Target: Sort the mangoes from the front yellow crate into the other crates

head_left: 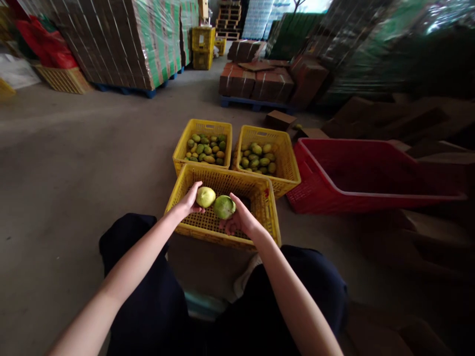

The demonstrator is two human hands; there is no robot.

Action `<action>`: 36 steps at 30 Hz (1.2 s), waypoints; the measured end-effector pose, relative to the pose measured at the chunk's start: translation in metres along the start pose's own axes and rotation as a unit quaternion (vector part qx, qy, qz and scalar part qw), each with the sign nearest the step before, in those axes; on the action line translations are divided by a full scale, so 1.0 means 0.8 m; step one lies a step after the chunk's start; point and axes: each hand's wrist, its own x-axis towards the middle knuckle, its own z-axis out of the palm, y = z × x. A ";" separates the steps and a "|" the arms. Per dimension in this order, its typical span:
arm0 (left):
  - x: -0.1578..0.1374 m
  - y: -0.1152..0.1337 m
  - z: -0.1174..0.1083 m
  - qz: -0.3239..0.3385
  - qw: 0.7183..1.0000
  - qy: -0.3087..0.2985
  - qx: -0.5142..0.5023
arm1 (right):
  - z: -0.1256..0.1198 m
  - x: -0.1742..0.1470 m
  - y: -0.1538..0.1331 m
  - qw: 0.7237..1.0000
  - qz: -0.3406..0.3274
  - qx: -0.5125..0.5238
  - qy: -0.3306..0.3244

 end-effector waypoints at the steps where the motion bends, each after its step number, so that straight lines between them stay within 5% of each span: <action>1: -0.001 0.000 -0.001 -0.002 1.000 -0.006 -0.005 | 0.000 -0.001 0.000 1.000 -0.005 0.000 -0.012; 13: -0.017 0.007 -0.008 0.038 0.996 -0.075 0.019 | -0.007 -0.010 0.000 0.988 -0.081 -0.006 -0.135; 20: -0.018 0.000 -0.018 0.104 0.983 -0.146 0.034 | -0.006 -0.019 -0.007 0.993 -0.072 -0.039 -0.091; 36: -0.030 -0.011 -0.027 0.146 0.959 -0.238 0.056 | -0.004 -0.032 -0.012 0.997 -0.062 -0.013 -0.041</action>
